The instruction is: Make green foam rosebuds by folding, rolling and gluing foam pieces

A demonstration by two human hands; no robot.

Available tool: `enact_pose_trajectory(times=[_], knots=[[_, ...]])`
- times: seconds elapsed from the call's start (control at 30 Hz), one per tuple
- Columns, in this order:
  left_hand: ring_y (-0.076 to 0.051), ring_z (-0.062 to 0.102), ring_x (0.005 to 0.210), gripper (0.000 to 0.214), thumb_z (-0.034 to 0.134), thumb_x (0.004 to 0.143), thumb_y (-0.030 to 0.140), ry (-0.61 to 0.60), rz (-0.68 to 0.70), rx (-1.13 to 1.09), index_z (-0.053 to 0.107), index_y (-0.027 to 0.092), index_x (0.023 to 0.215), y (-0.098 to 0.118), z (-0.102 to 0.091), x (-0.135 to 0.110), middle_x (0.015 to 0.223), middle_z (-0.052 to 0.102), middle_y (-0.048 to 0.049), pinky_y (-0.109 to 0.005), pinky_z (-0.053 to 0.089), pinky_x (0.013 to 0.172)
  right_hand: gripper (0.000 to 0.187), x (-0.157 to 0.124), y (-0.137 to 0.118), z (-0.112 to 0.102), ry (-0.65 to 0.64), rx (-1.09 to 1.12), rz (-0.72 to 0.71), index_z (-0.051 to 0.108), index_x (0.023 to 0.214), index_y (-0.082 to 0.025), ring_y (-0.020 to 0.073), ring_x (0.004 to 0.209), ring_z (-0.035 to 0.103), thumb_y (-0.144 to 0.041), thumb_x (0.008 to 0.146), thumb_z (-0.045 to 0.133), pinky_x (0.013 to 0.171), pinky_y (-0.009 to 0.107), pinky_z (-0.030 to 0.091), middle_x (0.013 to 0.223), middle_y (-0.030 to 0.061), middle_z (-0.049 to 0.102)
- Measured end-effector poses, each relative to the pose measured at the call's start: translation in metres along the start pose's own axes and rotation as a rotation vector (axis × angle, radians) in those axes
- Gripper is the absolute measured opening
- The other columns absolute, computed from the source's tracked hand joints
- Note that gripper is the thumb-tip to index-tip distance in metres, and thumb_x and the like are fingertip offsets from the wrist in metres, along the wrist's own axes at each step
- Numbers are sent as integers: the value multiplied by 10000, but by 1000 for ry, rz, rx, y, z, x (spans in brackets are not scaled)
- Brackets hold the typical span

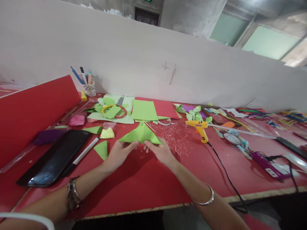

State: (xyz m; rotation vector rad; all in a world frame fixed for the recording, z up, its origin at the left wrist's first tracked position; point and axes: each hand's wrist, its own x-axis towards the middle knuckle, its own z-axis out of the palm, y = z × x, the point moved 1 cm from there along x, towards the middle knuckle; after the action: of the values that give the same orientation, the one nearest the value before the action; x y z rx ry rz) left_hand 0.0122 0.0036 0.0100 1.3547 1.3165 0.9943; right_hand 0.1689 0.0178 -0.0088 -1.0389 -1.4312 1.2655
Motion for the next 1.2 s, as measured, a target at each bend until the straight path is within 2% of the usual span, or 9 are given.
enact_pose_trajectory(times=[0.23,0.5,0.67,1.0,1.13,1.2], knots=[[-188,587,704,284,575,685,426,14,15,36,618,148,721,-2,-1,0,727,668,-25,-255,449,636,140,-1,-6,-3,-72,22,-3,594,688,-150,103,528,572,-289,690,606,592,254,484,623,-1,617],[-174,590,727,219,562,717,369,-54,136,118,626,165,765,-2,-3,3,800,677,-10,-249,455,683,128,-1,-5,-3,-70,-3,0,587,689,-145,96,500,543,-272,687,604,551,240,466,577,-9,588],[-186,596,813,238,526,749,350,-80,241,156,637,159,838,-2,-5,4,884,676,-24,-270,456,758,174,-3,-6,-4,-110,-47,-14,580,730,-139,104,516,545,-310,702,597,562,244,464,600,4,588],[-189,597,831,196,520,757,324,-117,373,318,629,174,821,-3,-10,7,900,672,-29,-276,449,758,229,-3,-5,-7,-195,-157,-60,558,741,-149,119,578,546,-378,733,570,585,239,452,645,16,577],[-180,582,793,211,511,761,324,-110,402,421,610,156,840,-8,-10,9,859,658,-34,-276,437,724,201,-5,-7,-7,-207,-246,-84,558,724,-147,118,590,539,-345,753,552,586,227,429,634,11,572],[-159,564,724,188,507,763,318,-106,402,456,595,153,790,-10,-10,9,779,638,-20,-256,429,672,184,-5,-6,-6,-213,-238,-87,556,715,-145,115,585,532,-326,749,557,571,218,418,628,6,566]])
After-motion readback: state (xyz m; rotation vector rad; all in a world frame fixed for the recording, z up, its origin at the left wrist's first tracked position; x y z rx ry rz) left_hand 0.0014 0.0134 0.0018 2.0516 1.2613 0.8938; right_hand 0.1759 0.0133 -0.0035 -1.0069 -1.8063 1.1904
